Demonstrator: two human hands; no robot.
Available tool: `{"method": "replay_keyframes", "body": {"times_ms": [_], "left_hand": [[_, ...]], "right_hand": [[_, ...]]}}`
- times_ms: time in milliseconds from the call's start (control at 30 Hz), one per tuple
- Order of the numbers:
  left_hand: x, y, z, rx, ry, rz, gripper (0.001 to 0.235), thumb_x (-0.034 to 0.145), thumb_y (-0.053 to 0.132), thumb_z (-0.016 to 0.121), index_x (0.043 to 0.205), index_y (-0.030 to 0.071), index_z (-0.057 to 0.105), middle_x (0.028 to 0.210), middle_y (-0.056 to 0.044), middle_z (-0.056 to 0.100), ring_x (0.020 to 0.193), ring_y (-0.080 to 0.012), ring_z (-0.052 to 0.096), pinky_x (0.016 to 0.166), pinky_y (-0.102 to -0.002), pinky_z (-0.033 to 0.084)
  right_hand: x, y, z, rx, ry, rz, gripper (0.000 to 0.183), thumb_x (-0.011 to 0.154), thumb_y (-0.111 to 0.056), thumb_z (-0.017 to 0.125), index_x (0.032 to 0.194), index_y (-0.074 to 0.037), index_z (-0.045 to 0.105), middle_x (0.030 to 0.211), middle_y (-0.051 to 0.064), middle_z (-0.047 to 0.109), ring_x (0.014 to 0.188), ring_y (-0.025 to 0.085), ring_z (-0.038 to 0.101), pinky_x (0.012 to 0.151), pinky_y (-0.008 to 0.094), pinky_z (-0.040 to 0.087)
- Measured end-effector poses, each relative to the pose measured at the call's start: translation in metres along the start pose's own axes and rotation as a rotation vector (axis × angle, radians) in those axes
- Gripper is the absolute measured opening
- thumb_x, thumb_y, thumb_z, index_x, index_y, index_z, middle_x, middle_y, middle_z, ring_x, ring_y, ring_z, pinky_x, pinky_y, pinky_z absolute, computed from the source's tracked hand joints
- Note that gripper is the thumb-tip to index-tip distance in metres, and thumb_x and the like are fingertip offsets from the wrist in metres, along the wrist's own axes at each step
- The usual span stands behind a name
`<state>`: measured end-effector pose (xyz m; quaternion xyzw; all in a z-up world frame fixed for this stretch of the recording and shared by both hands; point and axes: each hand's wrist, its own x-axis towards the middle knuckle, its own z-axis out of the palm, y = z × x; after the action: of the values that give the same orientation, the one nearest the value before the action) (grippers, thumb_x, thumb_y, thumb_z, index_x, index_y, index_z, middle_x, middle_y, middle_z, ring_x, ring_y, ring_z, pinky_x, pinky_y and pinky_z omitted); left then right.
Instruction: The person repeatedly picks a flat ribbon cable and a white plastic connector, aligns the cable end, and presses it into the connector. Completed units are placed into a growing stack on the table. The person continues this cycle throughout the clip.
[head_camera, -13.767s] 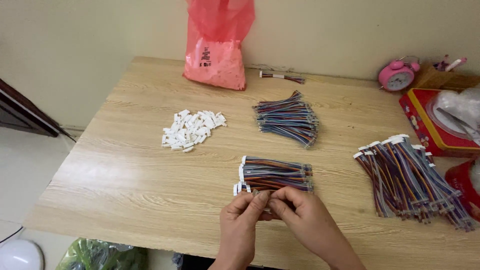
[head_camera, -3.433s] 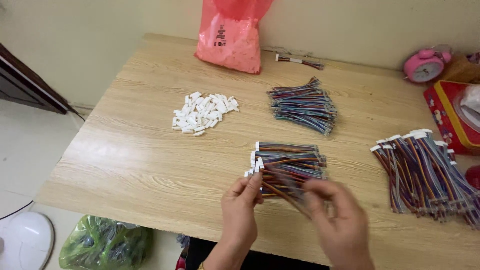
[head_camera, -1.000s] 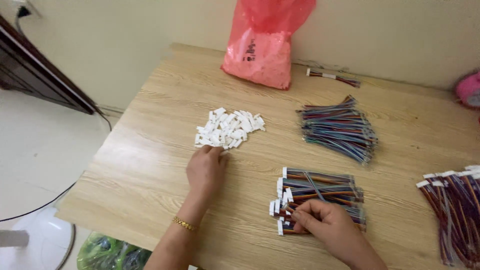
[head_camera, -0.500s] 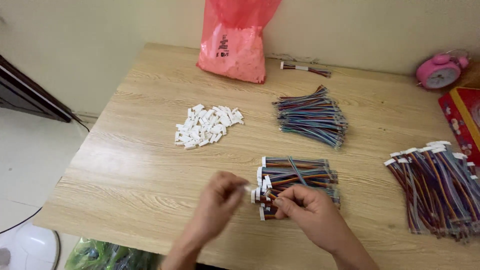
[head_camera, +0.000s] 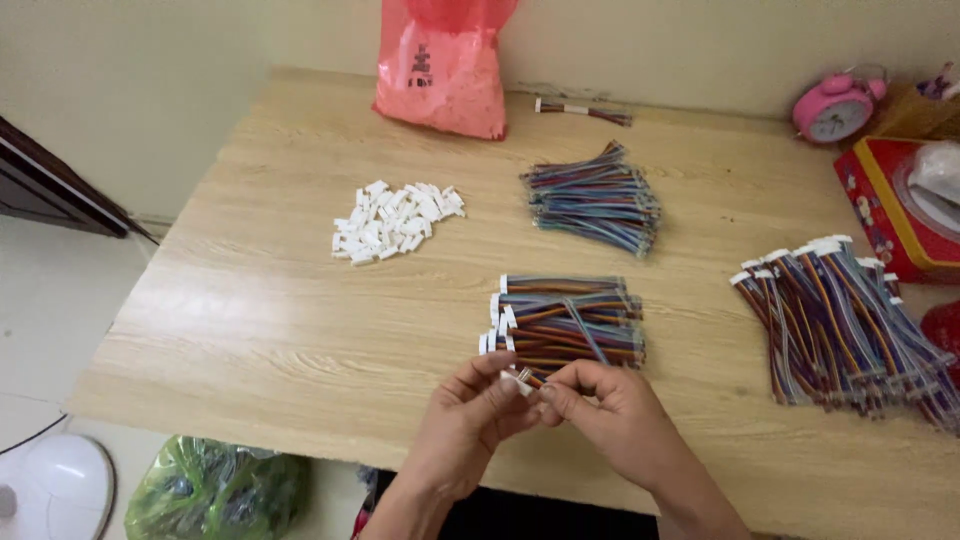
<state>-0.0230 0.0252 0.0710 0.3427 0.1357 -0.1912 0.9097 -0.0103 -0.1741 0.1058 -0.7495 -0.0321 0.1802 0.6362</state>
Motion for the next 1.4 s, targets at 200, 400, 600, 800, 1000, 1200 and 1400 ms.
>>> {"method": "replay_keyframes", "body": {"times_ms": [200,400,600,800,1000,1200,1400], "left_hand": [[-0.002,0.001,-0.006,0.127,-0.088,0.073,0.037,0.098,0.005,0.061,0.135,0.002,0.064,0.101,-0.01,0.071,0.09,-0.0182,0.069,0.081,-0.035,0.061],[-0.009,0.0,0.005,0.114,-0.167,0.015,0.038,0.099,0.007,0.059,0.137,0.003,0.061,0.098,-0.007,0.068,0.087,-0.0155,0.065,0.077,-0.032,0.058],[-0.005,-0.004,-0.005,0.114,-0.178,-0.007,0.033,0.101,0.008,0.059,0.133,0.001,0.062,0.095,-0.006,0.066,0.084,-0.0155,0.065,0.073,-0.032,0.057],[-0.004,-0.003,-0.008,0.129,-0.179,-0.008,0.033,0.101,0.009,0.059,0.133,0.002,0.063,0.094,-0.006,0.066,0.082,-0.0162,0.066,0.071,-0.032,0.057],[-0.007,0.001,-0.003,0.163,-0.133,-0.011,0.034,0.099,0.008,0.061,0.132,0.001,0.064,0.093,-0.006,0.065,0.081,-0.0159,0.066,0.071,-0.032,0.059],[-0.008,0.005,0.001,0.208,-0.103,-0.006,0.033,0.098,0.008,0.061,0.13,0.002,0.065,0.09,-0.005,0.066,0.08,-0.0146,0.065,0.07,-0.032,0.059],[-0.002,-0.009,-0.011,0.449,-0.018,0.097,0.027,0.1,0.014,0.062,0.12,-0.002,0.073,0.084,-0.006,0.068,0.075,-0.0123,0.066,0.071,-0.031,0.06]], "right_hand": [[-0.015,-0.003,-0.008,-0.172,0.017,0.055,0.021,0.093,-0.02,0.068,0.083,-0.002,0.073,0.073,0.001,0.073,0.071,0.009,0.068,0.069,0.028,0.057],[-0.025,-0.031,-0.003,-0.443,0.036,0.054,0.021,0.088,-0.025,0.071,0.079,-0.006,0.074,0.068,0.001,0.073,0.066,0.011,0.069,0.063,0.03,0.055],[-0.028,-0.037,-0.003,-0.447,0.016,-0.037,0.02,0.086,-0.022,0.071,0.08,-0.004,0.073,0.065,0.005,0.069,0.061,0.015,0.065,0.059,0.033,0.052],[-0.025,-0.04,-0.001,-0.461,0.017,0.04,0.021,0.087,-0.024,0.07,0.078,-0.004,0.072,0.065,0.004,0.068,0.06,0.014,0.065,0.058,0.033,0.052],[-0.024,-0.044,0.002,-0.48,0.039,0.057,0.018,0.085,-0.024,0.071,0.083,-0.006,0.072,0.065,0.004,0.069,0.06,0.015,0.065,0.058,0.034,0.053],[-0.021,-0.04,-0.001,-0.592,0.025,-0.104,0.022,0.086,-0.025,0.072,0.079,-0.005,0.072,0.07,0.004,0.072,0.065,0.015,0.069,0.062,0.033,0.054],[-0.021,-0.046,0.0,-0.438,0.076,0.071,0.017,0.085,-0.023,0.072,0.083,-0.006,0.073,0.066,0.003,0.072,0.062,0.014,0.068,0.06,0.032,0.054]]}}
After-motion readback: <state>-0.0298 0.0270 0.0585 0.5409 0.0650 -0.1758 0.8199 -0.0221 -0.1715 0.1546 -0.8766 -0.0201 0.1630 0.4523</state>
